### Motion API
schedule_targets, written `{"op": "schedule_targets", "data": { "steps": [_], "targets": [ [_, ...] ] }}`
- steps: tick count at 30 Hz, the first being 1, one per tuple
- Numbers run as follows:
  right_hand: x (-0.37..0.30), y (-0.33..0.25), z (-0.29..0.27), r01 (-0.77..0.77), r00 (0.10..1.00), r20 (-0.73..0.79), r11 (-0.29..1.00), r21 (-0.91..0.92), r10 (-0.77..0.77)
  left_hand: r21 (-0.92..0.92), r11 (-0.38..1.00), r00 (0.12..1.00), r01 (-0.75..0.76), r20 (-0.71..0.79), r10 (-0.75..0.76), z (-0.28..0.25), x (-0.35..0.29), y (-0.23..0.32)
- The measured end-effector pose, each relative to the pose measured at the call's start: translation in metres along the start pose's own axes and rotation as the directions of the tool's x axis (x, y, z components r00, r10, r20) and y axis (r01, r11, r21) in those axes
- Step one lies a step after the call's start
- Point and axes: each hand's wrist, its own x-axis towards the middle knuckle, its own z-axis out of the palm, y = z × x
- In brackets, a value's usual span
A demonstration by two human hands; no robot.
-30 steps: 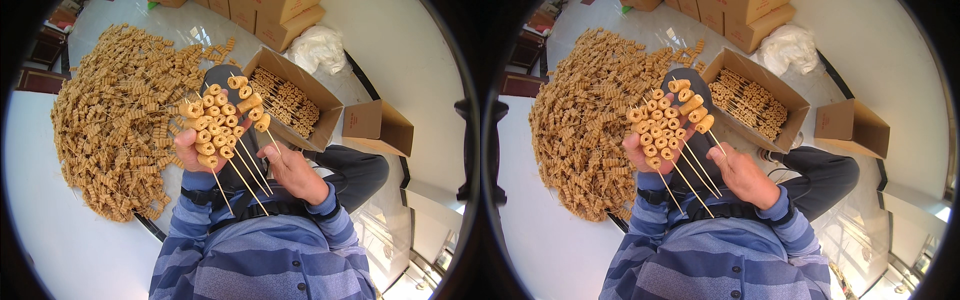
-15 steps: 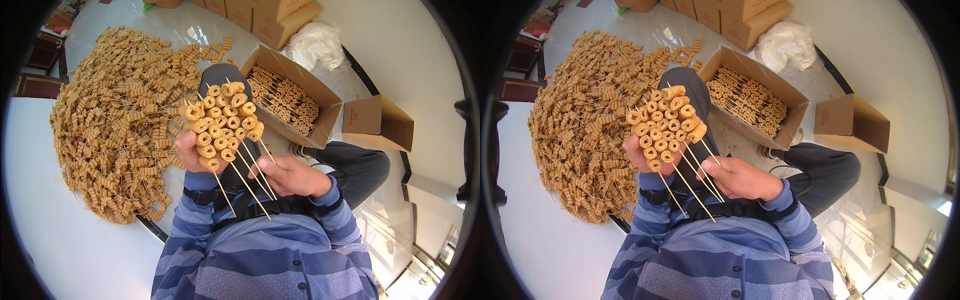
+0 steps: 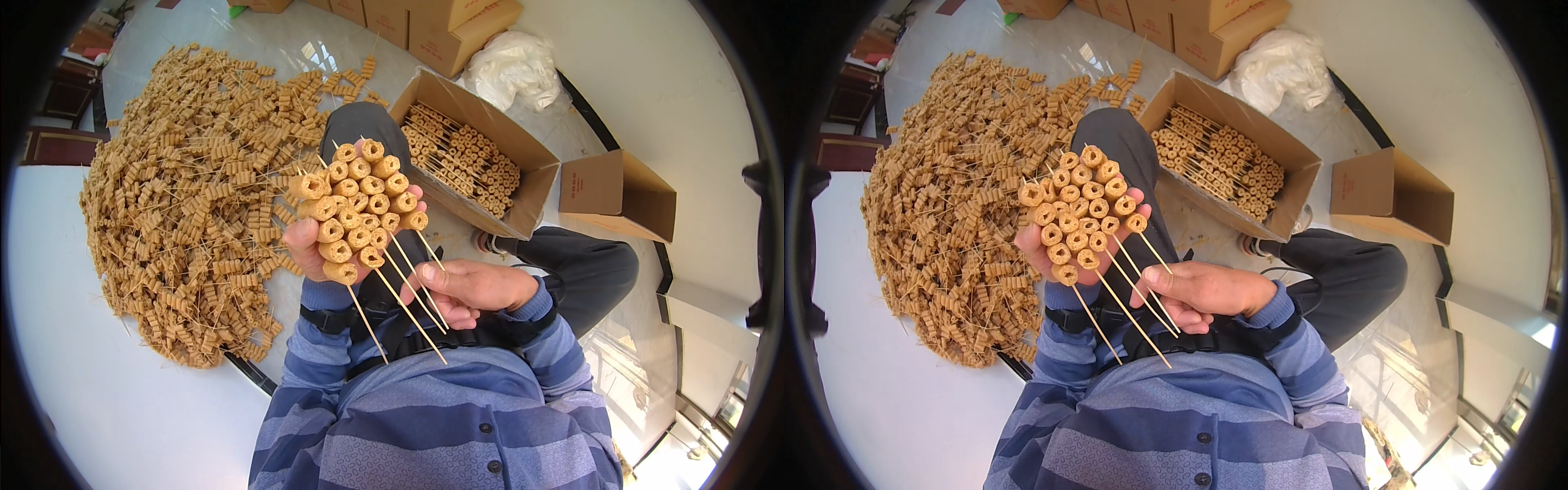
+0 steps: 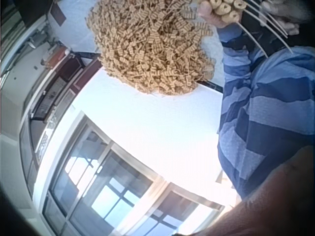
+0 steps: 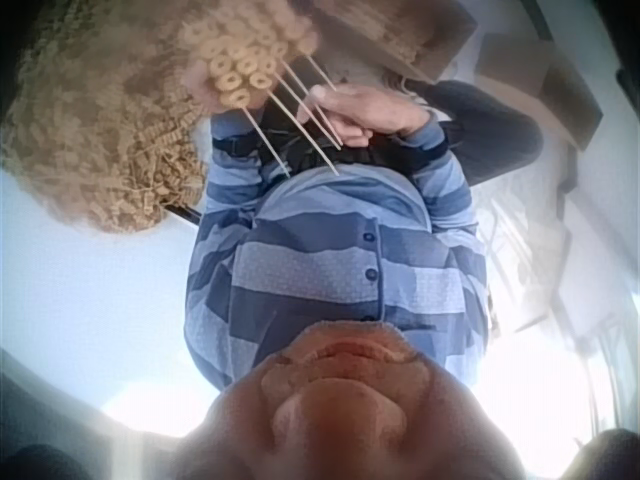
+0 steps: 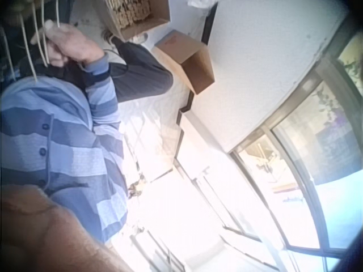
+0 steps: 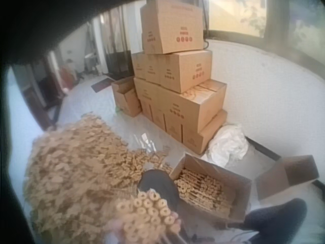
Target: The person sits on the floor and repeatedly picks up small cylindrical snack pieces, threading them onto thin wooden sticks. The person then places the completed skewers into a cardboard box. The process is repeated continuously.
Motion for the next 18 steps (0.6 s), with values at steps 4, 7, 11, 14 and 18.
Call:
{"op": "schedule_targets", "data": {
  "steps": [4,7,11,14,18],
  "targets": [
    [-0.008,-0.02,-0.007,0.076,0.91,-0.345,0.909,-0.41,-0.232,0.249,0.966,0.978,-0.072,-0.172,0.117,0.009,0.0,0.002],
    [-0.006,-0.041,-0.011,0.153,0.681,-0.536,0.813,-0.562,-0.499,0.403,0.911,0.964,-0.084,-0.199,0.177,0.019,0.004,0.001],
    [0.025,-0.054,0.001,0.177,0.692,-0.37,0.642,-0.746,-0.62,0.455,0.89,0.976,-0.035,-0.175,0.128,0.023,0.003,-0.01],
    [0.052,-0.054,0.009,0.242,0.634,-0.429,0.691,-0.681,-0.644,0.583,0.786,0.959,0.206,-0.281,-0.043,0.013,-0.006,0.007],
    [0.058,-0.054,0.008,0.336,0.624,-0.453,0.742,-0.58,-0.637,0.249,0.968,0.999,-0.007,-0.043,0.019,-0.007,-0.002,-0.007]
  ]
}}
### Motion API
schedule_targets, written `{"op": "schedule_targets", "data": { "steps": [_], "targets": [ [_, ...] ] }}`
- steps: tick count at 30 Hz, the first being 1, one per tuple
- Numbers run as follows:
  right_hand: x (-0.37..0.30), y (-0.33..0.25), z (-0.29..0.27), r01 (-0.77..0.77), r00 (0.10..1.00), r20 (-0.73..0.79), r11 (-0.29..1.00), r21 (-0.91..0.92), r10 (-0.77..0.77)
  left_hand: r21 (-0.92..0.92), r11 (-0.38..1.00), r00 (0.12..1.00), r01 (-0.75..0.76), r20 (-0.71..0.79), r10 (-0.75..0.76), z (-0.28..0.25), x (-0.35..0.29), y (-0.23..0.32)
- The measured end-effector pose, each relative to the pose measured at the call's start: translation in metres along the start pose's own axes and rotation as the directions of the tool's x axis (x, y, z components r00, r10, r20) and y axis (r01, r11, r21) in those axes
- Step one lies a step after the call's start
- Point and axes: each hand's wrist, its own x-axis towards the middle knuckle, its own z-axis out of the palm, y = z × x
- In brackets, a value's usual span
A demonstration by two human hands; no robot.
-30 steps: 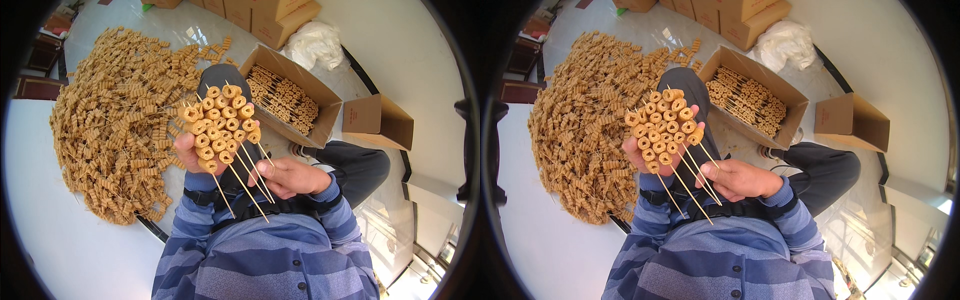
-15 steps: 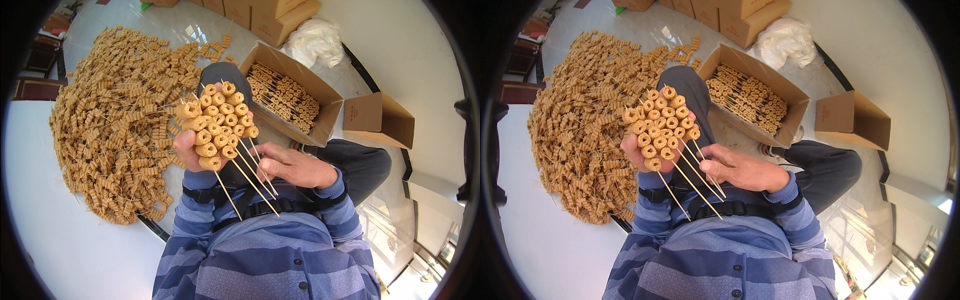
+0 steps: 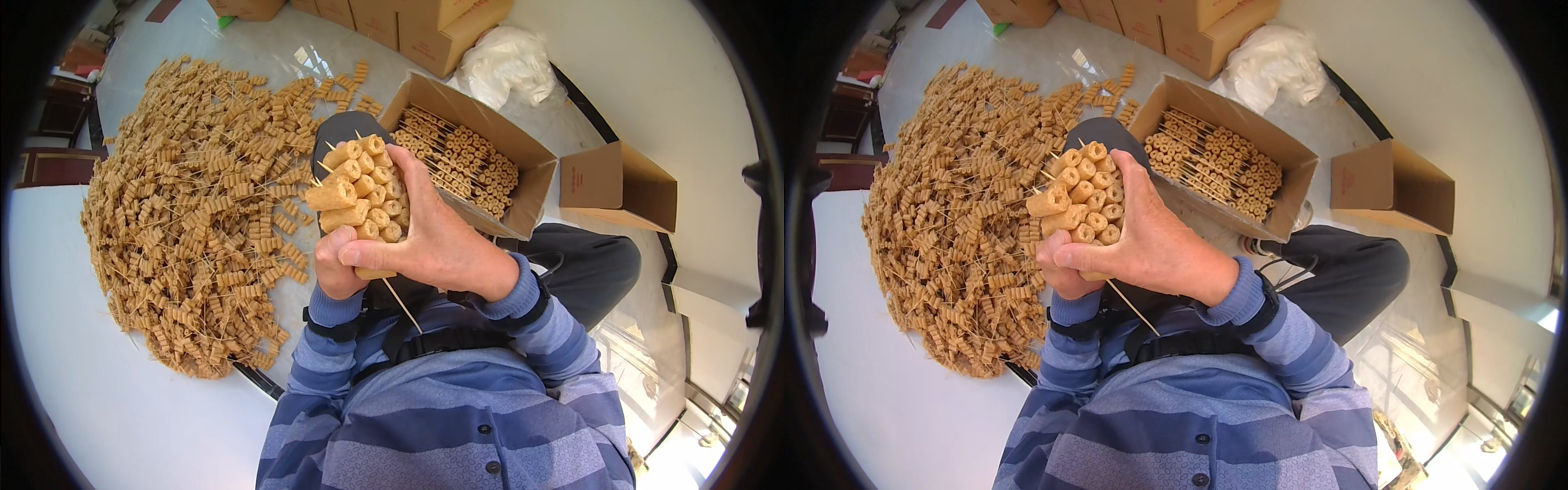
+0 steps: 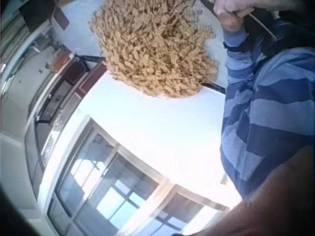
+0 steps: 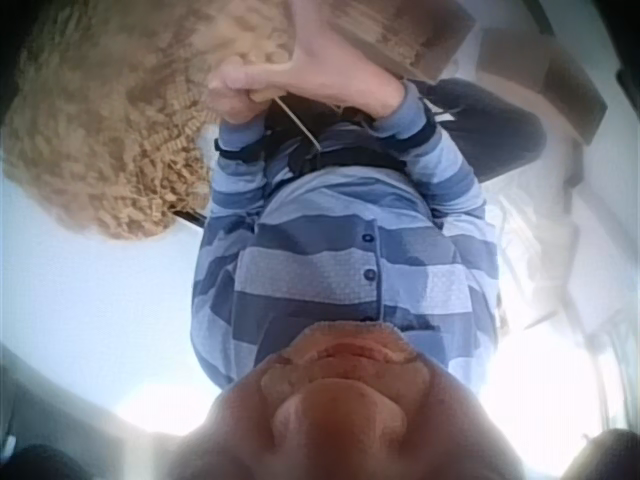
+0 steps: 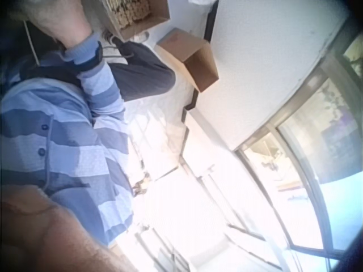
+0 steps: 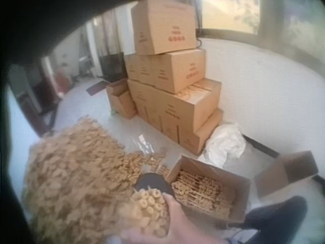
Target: The person sits on the floor and repeatedly picks up small cylindrical snack pieces, threading them onto thin wooden sticks. The person then places the completed skewers into a cardboard box. The process is repeated continuously.
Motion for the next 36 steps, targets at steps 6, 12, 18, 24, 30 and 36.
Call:
{"op": "schedule_targets", "data": {
  "steps": [6,12,18,24,30,36],
  "targets": [
    [-0.002,0.004,-0.014,-0.003,1.0,0.0,1.0,-0.003,0.003,0.188,0.982,0.976,-0.023,-0.211,0.063,0.02,0.007,-0.02],
    [0.005,0.01,-0.033,-0.027,0.989,-0.15,0.99,-0.138,0.006,0.372,0.916,0.983,0.149,-0.157,-0.096,0.02,0.04,-0.001],
    [0.046,0.054,-0.111,-0.136,0.895,-0.364,0.619,-0.774,-0.258,0.808,0.589,0.968,-0.015,-0.135,0.21,-0.002,0.086,0.052],
    [0.09,0.142,-0.112,-0.192,0.925,-0.273,0.294,-0.936,-0.265,0.892,0.445,0.979,0.078,-0.152,0.134,-0.018,0.109,0.062],
    [0.125,0.2,-0.098,-0.125,0.942,-0.199,0.267,-0.956,-0.27,0.874,0.457,0.97,0.165,-0.228,0.086,-0.046,0.118,0.049],
    [0.14,0.237,-0.098,-0.148,0.92,-0.234,0.271,-0.951,-0.316,0.87,0.475,0.961,0.133,-0.23,0.152,-0.055,0.116,0.048]
  ]
}}
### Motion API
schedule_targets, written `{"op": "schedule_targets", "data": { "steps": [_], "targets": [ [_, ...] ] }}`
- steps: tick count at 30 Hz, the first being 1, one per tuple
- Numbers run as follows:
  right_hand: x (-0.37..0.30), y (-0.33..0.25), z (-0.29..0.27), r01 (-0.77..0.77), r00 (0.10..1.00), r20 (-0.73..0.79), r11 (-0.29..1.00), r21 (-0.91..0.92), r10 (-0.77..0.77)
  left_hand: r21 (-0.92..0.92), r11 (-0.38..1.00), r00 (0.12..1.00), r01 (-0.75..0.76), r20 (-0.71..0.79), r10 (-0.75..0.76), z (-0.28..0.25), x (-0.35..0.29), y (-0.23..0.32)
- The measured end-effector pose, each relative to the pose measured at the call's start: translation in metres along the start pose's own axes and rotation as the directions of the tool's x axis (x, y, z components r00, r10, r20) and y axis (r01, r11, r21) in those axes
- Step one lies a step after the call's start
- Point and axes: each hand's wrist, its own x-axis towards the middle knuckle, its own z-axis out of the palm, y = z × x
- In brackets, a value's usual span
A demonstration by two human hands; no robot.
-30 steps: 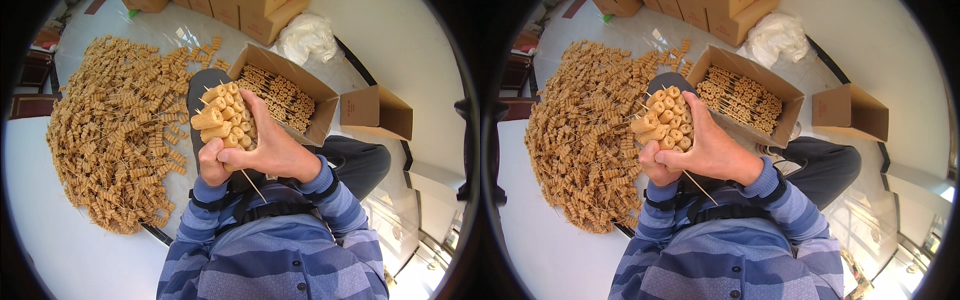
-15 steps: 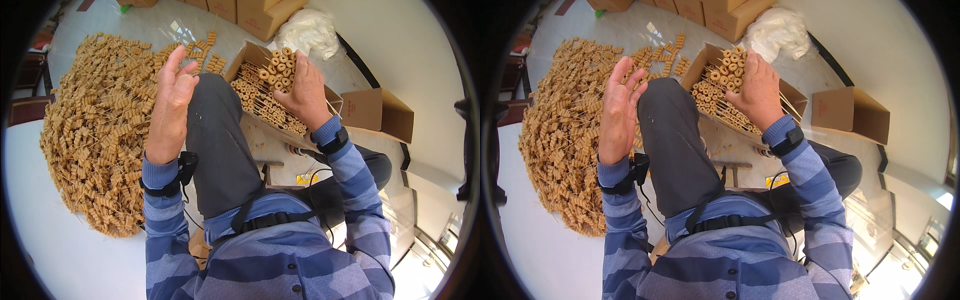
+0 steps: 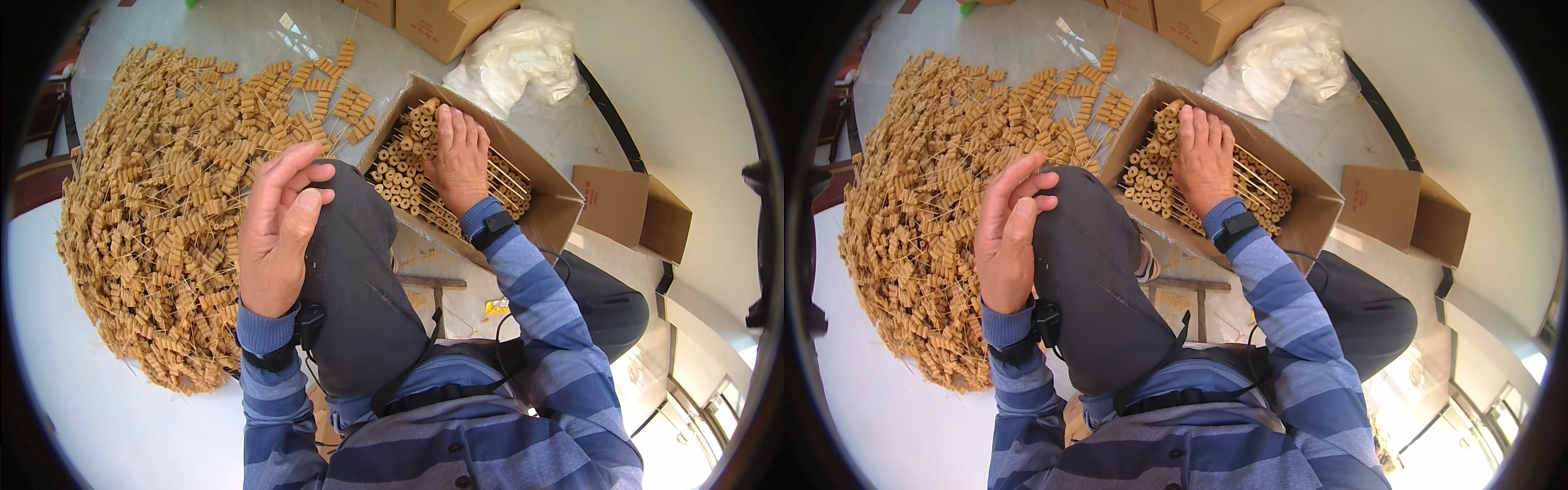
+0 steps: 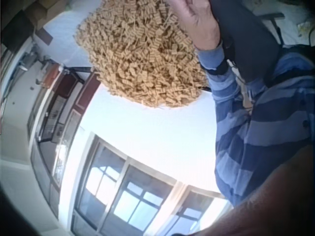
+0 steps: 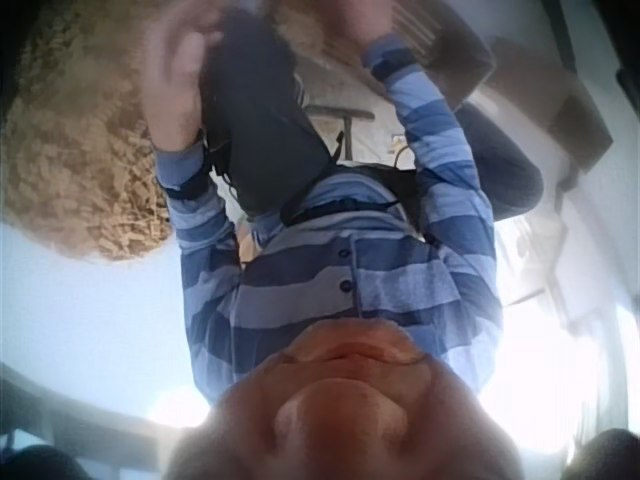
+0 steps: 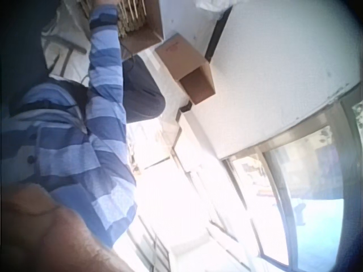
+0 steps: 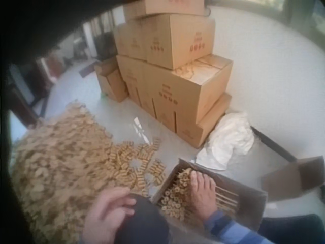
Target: The person sits on the floor and repeatedly picks up small cylindrical snack pieces, threading them onto thin wooden sticks. The person then places the completed skewers into a cardboard box. The process is repeated continuously.
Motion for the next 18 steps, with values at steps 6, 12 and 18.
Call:
{"op": "schedule_targets", "data": {
  "steps": [6,12,18],
  "targets": [
    [0.002,0.006,0.023,-0.008,0.993,0.12,0.999,0.036,0.004,0.06,0.997,0.998,-0.055,0.012,0.055,0.003,0.001,-0.002],
    [0.006,0.022,0.036,-0.055,0.961,0.277,0.989,0.134,0.016,0.088,0.994,0.998,-0.06,0.021,0.059,0.007,-0.001,0.001],
    [0.005,0.026,0.032,0.038,0.974,0.219,0.997,0.064,-0.051,0.126,0.991,0.999,-0.048,0.004,0.048,0.008,-0.001,0.001]
  ]
}}
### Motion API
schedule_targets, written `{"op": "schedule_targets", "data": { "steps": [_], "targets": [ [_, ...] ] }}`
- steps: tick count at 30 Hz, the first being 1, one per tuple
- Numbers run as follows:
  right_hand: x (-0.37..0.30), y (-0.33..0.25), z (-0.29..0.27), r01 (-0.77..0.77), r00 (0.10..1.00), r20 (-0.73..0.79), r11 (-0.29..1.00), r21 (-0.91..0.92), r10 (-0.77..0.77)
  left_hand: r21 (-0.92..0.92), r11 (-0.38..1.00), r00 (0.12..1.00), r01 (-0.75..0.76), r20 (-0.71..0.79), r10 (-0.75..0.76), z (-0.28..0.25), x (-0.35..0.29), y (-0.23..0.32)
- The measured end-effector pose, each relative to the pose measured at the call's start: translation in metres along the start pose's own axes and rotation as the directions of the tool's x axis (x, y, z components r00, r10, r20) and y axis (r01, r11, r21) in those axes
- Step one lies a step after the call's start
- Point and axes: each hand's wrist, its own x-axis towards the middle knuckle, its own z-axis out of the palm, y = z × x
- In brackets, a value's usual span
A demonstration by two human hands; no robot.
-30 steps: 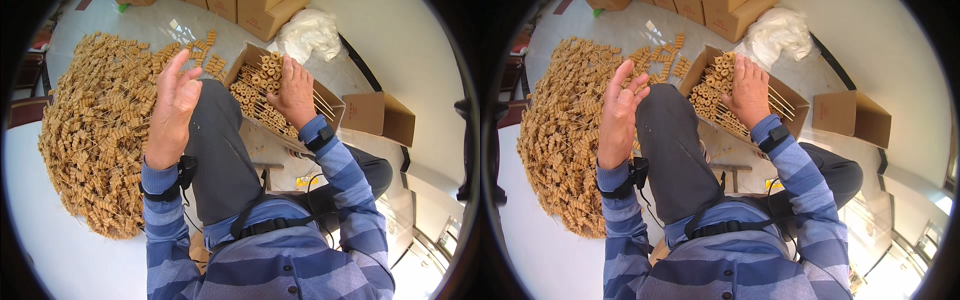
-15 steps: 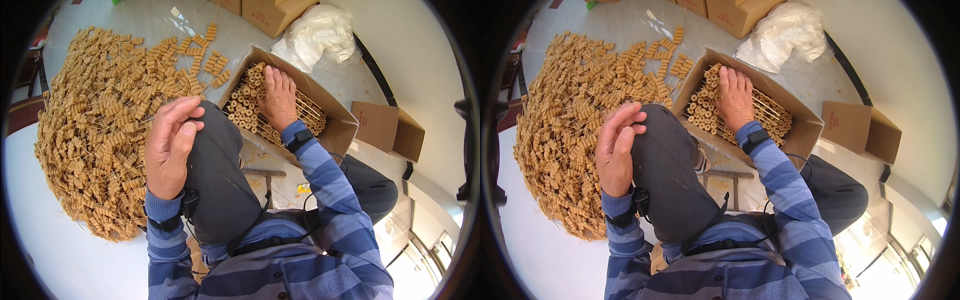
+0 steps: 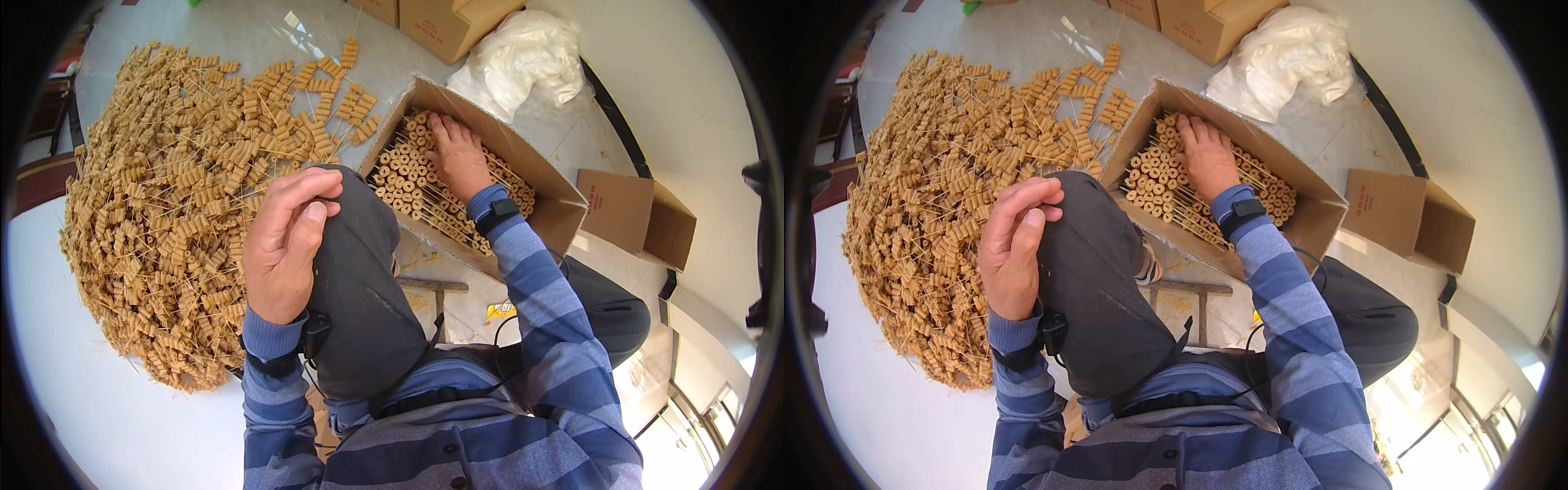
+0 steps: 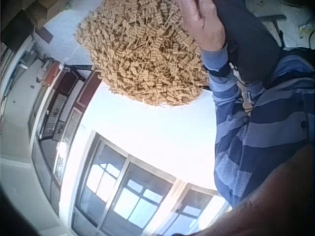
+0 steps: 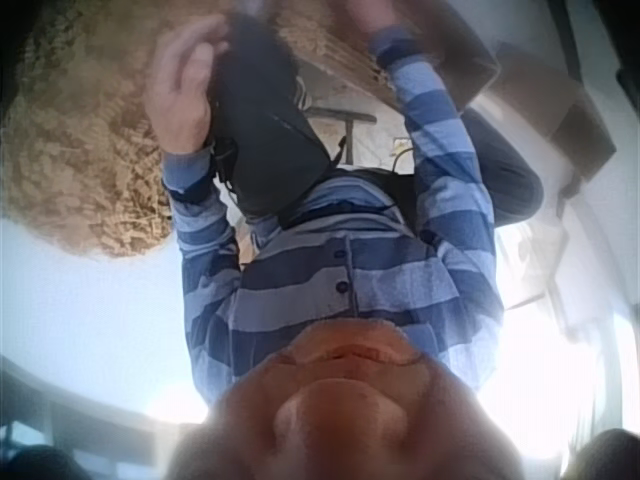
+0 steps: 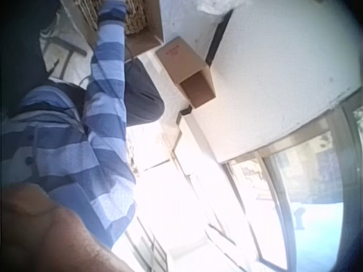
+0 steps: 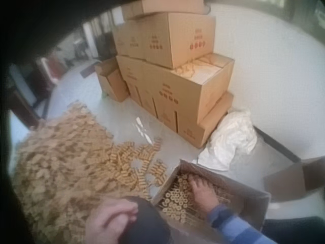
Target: The person sits on the floor and repeatedly picks up small cylindrical snack pieces, threading them onto thin wooden sticks. The person then places the completed skewers into a cardboard box. The process is repeated continuously.
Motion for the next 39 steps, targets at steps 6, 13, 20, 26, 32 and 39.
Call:
{"op": "schedule_targets", "data": {
  "steps": [6,13,20,26,32,39],
  "targets": [
    [-0.008,-0.018,-0.018,-0.056,0.996,-0.082,0.974,-0.219,0.039,-0.054,0.999,1.0,0.001,-0.007,-0.001,-0.004,-0.001,-0.001],
    [-0.025,-0.015,-0.011,0.093,0.995,0.056,0.969,-0.228,-0.082,-0.085,0.996,1.0,-0.012,-0.007,0.011,-0.002,-0.002,-0.004],
    [-0.003,0.007,0.01,0.084,0.994,0.079,0.99,-0.117,-0.075,-0.114,0.993,0.999,-0.013,-0.031,0.01,-0.006,-0.003,-0.004],
    [0.001,0.012,0.005,0.077,0.991,0.118,0.995,-0.061,-0.069,-0.098,0.995,1.0,-0.014,-0.02,0.012,-0.005,-0.002,-0.006],
    [-0.024,0.018,-0.027,0.028,0.997,0.067,0.99,0.142,-0.037,-0.152,0.988,0.998,-0.024,-0.058,0.015,-0.006,-0.005,-0.008],
    [-0.026,-0.007,0.0,0.071,0.996,0.07,0.991,-0.114,-0.063,-0.148,0.989,0.998,-0.025,-0.064,0.016,-0.005,-0.006,-0.008]
  ]
}}
